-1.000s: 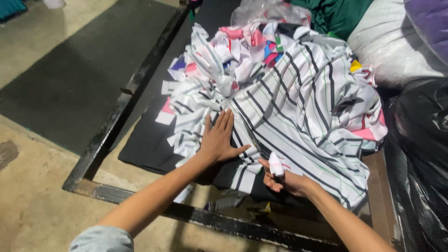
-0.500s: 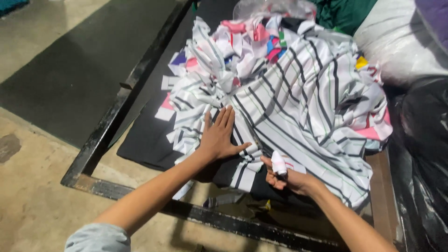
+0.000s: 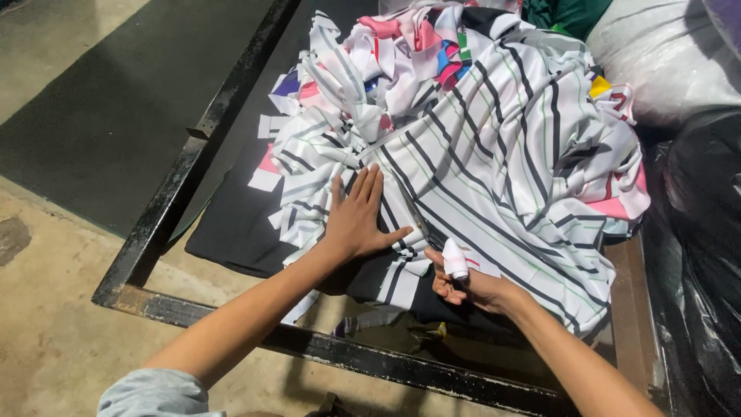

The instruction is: Cutting through a pile of striped fabric strips using large scissors

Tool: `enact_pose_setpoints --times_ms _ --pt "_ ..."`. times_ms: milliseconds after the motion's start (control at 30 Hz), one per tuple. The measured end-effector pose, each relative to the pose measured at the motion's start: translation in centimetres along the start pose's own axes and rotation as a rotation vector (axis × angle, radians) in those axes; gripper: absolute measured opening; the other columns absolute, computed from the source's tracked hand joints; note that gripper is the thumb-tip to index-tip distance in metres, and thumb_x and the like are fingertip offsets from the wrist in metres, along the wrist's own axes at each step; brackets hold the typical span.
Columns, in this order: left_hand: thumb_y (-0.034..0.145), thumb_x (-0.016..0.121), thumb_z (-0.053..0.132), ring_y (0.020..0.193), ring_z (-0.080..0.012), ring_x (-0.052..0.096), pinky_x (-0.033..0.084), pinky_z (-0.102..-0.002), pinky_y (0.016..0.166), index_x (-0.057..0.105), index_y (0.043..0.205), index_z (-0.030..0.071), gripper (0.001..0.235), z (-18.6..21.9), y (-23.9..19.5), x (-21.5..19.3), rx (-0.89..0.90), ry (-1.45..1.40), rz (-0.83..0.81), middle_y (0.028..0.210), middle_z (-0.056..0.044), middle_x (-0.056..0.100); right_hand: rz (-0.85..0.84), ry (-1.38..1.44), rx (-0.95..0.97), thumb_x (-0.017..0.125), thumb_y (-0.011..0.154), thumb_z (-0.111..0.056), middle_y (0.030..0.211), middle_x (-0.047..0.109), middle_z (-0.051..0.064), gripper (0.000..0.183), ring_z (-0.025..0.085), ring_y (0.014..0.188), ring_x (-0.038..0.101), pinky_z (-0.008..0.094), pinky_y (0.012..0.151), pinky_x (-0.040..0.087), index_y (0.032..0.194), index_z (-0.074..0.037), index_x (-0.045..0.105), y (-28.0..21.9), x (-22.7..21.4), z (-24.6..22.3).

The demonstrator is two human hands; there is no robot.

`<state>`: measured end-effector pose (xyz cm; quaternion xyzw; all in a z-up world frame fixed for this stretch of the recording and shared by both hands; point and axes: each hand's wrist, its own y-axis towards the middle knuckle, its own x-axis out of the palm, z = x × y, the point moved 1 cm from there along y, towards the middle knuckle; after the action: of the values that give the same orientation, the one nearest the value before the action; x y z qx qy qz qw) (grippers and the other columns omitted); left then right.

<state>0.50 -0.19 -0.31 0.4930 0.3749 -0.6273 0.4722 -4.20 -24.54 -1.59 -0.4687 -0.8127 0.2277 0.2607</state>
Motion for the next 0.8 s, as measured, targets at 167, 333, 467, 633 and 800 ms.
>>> enact_pose_setpoints --times_ms 167,333,467,633,800 --pt "0.084 0.038 0.090 0.159 -0.0280 0.016 0.002 -0.065 0.122 0.022 0.163 0.001 0.120 0.0 0.0 0.0 0.000 -0.015 0.007 0.172 -0.016 0.019 0.042 -0.043 -0.038 0.067 0.099 -0.045 0.061 0.061 0.023 0.052 0.019 0.034 0.056 0.020 0.033 0.041 0.070 -0.009 0.044 -0.4 -0.2 -0.5" --pt "0.084 0.038 0.090 0.159 -0.0277 0.016 0.003 -0.065 0.123 0.022 0.163 0.001 0.120 0.0 -0.1 0.0 -0.004 -0.009 0.006 0.172 -0.016 0.019 0.035 -0.060 -0.028 0.067 0.099 -0.047 0.059 0.062 0.022 0.053 0.018 0.034 0.057 0.021 0.032 0.042 0.069 -0.010 0.044 1.6 -1.1 0.7" --pt "0.083 0.039 0.089 0.159 -0.0279 0.017 0.003 -0.065 0.122 0.023 0.162 0.001 0.120 -0.1 0.0 0.3 0.001 -0.021 0.028 0.172 -0.016 0.020 0.023 -0.060 -0.069 0.067 0.100 -0.045 0.057 0.060 0.023 0.054 0.019 0.032 0.055 0.020 0.031 0.041 0.067 -0.010 0.043 3.6 -2.2 1.2" --pt "0.083 0.039 0.090 0.159 -0.0286 0.017 0.002 -0.066 0.122 0.023 0.162 0.000 0.120 -0.1 0.0 0.3 0.000 -0.031 0.030 0.171 -0.017 0.020 0.062 -0.090 -0.033 0.069 0.099 -0.044 0.057 0.060 0.019 0.052 0.017 0.034 0.057 0.020 0.033 0.042 0.069 -0.009 0.044 3.0 -1.9 0.7" --pt "0.083 0.039 0.089 0.159 -0.0293 0.016 0.003 -0.067 0.121 0.023 0.162 0.000 0.120 0.0 0.0 0.1 0.009 -0.041 0.017 0.171 -0.018 0.019 0.082 -0.098 -0.036 0.072 0.097 -0.045 0.058 0.061 0.021 0.053 0.019 0.034 0.057 0.022 0.032 0.042 0.069 -0.009 0.045 0.8 0.5 -2.3"
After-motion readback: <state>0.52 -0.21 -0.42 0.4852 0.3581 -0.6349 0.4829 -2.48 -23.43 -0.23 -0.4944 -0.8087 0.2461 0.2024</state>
